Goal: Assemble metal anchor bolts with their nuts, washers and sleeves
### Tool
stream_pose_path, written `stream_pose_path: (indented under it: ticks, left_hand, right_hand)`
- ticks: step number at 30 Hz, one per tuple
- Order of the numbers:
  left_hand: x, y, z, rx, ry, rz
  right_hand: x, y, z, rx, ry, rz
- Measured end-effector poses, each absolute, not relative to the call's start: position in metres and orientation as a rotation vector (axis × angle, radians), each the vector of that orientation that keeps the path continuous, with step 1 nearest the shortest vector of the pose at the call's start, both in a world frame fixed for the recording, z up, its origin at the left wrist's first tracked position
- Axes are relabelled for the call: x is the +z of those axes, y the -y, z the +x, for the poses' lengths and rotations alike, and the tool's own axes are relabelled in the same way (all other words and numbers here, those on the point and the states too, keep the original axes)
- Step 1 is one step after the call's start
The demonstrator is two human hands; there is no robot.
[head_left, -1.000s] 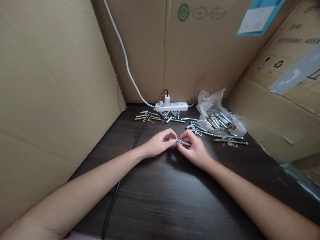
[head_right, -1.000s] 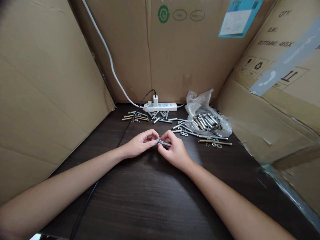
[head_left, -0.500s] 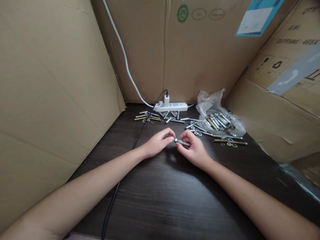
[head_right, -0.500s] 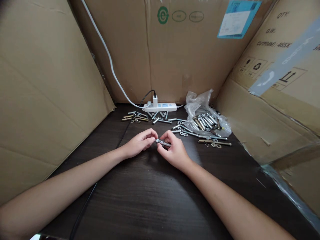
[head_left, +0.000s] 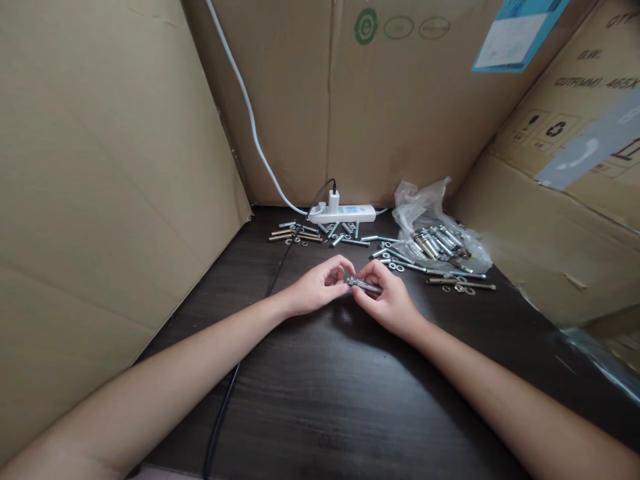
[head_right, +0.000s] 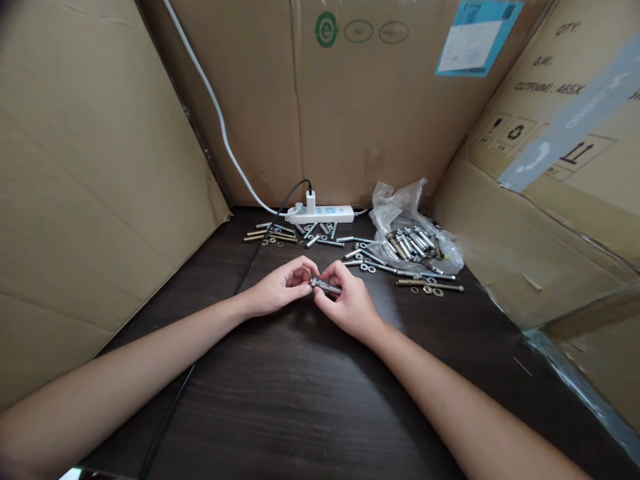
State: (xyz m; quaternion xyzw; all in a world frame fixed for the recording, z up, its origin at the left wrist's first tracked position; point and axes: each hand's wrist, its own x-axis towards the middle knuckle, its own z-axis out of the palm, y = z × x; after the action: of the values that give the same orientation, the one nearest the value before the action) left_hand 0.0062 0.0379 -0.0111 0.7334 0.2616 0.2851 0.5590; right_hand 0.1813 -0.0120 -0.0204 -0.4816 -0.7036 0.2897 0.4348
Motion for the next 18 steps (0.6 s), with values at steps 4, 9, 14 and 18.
stream_pose_path:
  ticks: [4,9,14,18]
  left_hand:
    - [-0.0085,-0.0382,0.0059,0.639,-0.69,1.686]
    - [-0.005,-0.0378,0.0066,0.564,-0.746,1.797]
    - [-0.0067,-0.037,0.0076,0.598,-0.69,1.848]
    - [-0.0097,-0.0373,0.0072,0.641,-0.639,1.782]
  right_hand:
    - [-0.0201,0.0121,0.1811,0.712,1.753,-1.21]
    - [-0.0188,0.0125,0.1809,0.717,1.755,-1.209]
    - [-0.0189,0.0122,0.1811,0.7,1.757,-1.207]
    - [-0.0198,0.012,0.1812,0.708,1.763,-1.206]
